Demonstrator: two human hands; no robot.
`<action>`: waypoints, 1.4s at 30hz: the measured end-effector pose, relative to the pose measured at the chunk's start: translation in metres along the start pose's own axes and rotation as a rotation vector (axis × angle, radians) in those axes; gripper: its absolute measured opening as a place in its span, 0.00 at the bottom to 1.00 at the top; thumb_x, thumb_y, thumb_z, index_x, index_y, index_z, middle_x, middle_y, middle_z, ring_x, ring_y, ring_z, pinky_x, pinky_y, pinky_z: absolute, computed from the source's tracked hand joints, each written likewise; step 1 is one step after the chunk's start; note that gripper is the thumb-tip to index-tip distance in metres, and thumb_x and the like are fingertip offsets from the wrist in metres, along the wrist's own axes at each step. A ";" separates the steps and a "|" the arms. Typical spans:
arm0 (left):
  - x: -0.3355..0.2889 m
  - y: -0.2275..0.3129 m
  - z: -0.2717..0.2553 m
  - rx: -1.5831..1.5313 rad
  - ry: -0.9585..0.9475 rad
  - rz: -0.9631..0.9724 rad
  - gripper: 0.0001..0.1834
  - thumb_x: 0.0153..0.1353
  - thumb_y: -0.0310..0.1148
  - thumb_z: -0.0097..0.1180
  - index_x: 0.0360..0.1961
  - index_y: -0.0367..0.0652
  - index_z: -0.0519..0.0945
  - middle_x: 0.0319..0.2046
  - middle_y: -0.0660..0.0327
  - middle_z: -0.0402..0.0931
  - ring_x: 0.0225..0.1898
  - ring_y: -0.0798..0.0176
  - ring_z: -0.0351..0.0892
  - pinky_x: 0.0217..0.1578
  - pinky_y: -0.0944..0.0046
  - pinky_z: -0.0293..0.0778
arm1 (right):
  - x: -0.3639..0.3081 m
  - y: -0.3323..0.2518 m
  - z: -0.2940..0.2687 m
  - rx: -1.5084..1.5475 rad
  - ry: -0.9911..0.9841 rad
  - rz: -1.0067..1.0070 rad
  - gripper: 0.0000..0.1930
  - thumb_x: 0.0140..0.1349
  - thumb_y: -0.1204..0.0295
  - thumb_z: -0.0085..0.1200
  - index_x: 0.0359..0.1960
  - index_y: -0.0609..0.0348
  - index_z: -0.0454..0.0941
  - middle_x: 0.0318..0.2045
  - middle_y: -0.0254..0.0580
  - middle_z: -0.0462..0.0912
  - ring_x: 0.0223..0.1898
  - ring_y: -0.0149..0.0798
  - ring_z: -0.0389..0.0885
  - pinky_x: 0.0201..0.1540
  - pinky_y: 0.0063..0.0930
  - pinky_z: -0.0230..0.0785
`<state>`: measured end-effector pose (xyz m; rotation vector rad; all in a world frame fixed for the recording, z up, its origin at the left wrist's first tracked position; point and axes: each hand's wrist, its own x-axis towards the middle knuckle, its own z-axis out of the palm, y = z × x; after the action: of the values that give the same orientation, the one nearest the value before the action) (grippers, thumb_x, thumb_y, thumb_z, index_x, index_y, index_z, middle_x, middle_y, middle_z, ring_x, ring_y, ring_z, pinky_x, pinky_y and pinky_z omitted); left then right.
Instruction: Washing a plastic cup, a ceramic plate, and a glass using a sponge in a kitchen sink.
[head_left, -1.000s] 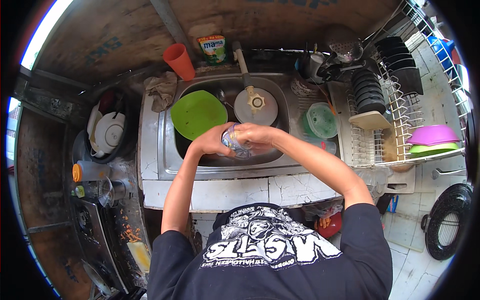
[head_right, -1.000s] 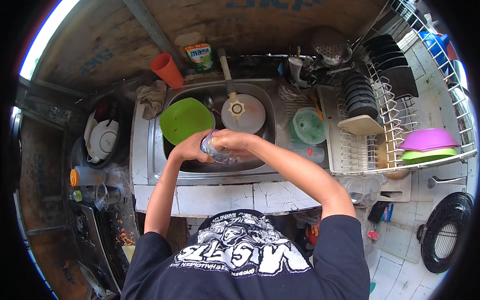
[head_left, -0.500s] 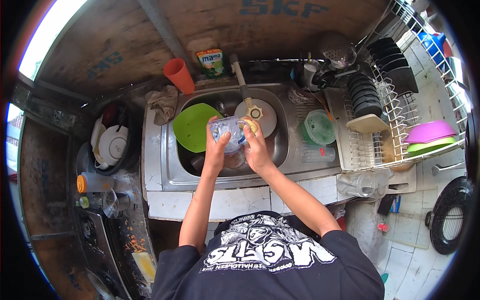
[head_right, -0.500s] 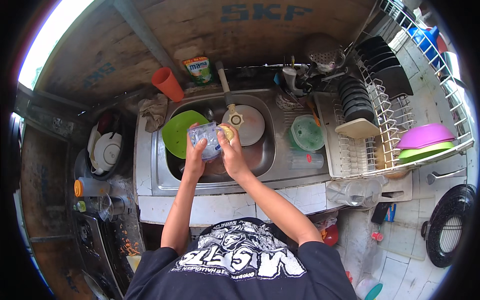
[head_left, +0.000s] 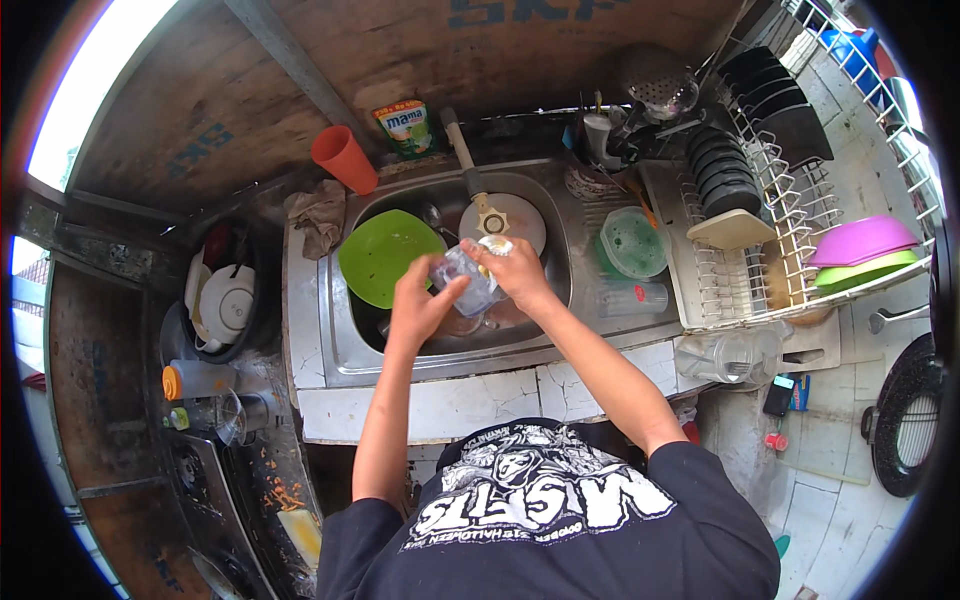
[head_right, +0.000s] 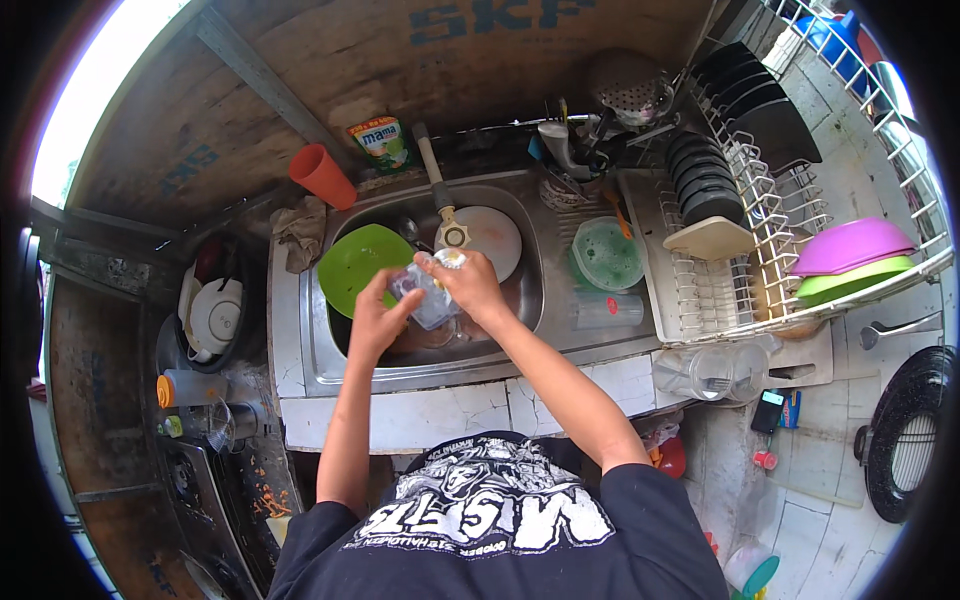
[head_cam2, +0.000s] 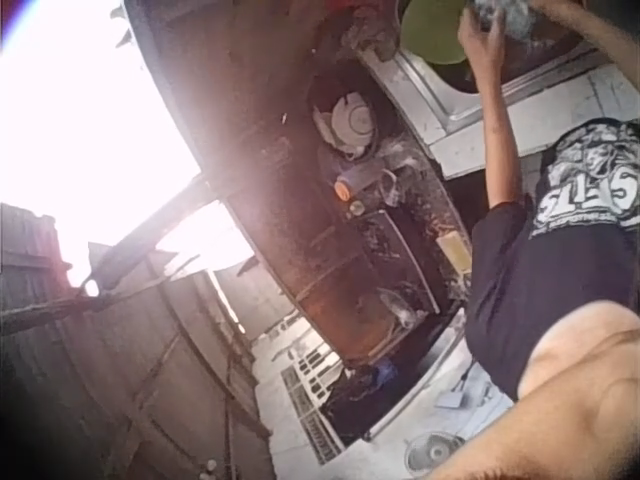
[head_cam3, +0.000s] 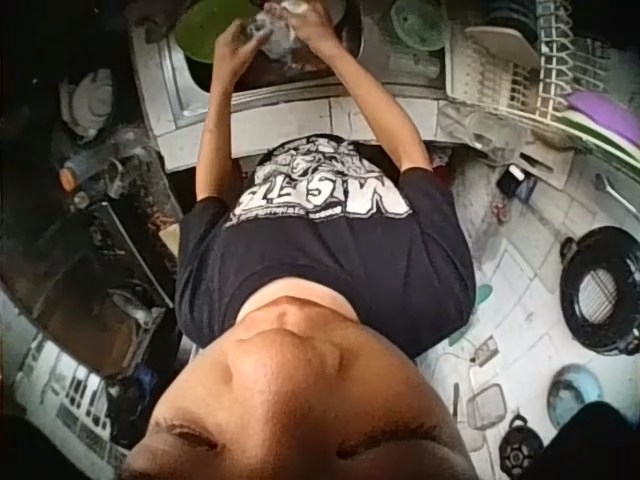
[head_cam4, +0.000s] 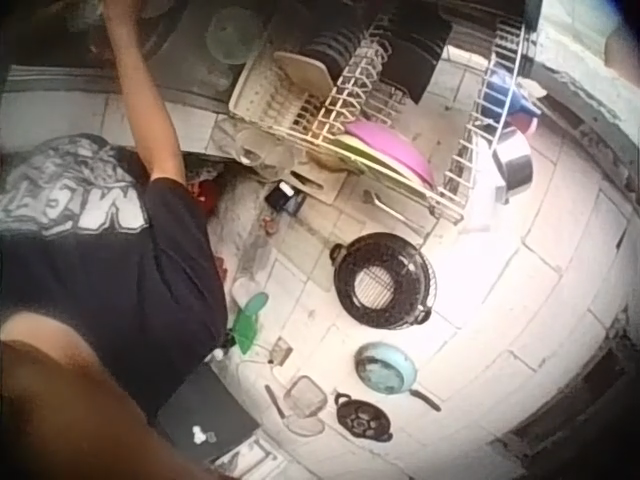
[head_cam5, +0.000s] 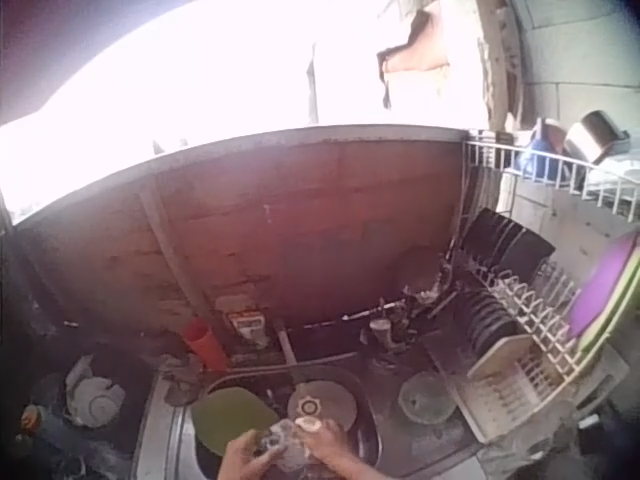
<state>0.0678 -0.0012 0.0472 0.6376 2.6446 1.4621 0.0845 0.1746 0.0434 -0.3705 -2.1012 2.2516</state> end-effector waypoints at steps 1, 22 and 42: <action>0.000 0.008 -0.014 -0.014 -0.152 -0.153 0.17 0.56 0.38 0.63 0.37 0.33 0.79 0.26 0.61 0.78 0.35 0.71 0.76 0.39 0.69 0.71 | -0.001 -0.001 0.002 -0.106 0.037 -0.103 0.20 0.59 0.56 0.61 0.20 0.61 0.78 0.14 0.33 0.76 0.19 0.25 0.68 0.23 0.26 0.61; 0.002 -0.083 -0.007 -1.698 -0.018 -0.456 0.19 0.69 0.33 0.36 0.55 0.36 0.70 0.54 0.51 0.73 0.56 0.54 0.73 0.60 0.51 0.67 | -0.006 0.022 0.046 -0.712 -0.017 -1.157 0.15 0.54 0.64 0.55 0.42 0.53 0.76 0.51 0.43 0.77 0.59 0.45 0.71 0.63 0.47 0.57; -0.007 0.021 -0.002 -0.302 0.017 -0.195 0.13 0.67 0.34 0.50 0.33 0.35 0.78 0.22 0.71 0.68 0.24 0.77 0.61 0.24 0.73 0.59 | -0.012 0.021 0.030 -0.353 0.268 -0.359 0.17 0.53 0.63 0.63 0.39 0.61 0.76 0.41 0.51 0.80 0.44 0.53 0.80 0.47 0.40 0.72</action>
<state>0.0802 0.0045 0.0648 0.3319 2.3454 1.7577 0.0927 0.1413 0.0260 -0.2613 -2.2027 1.5491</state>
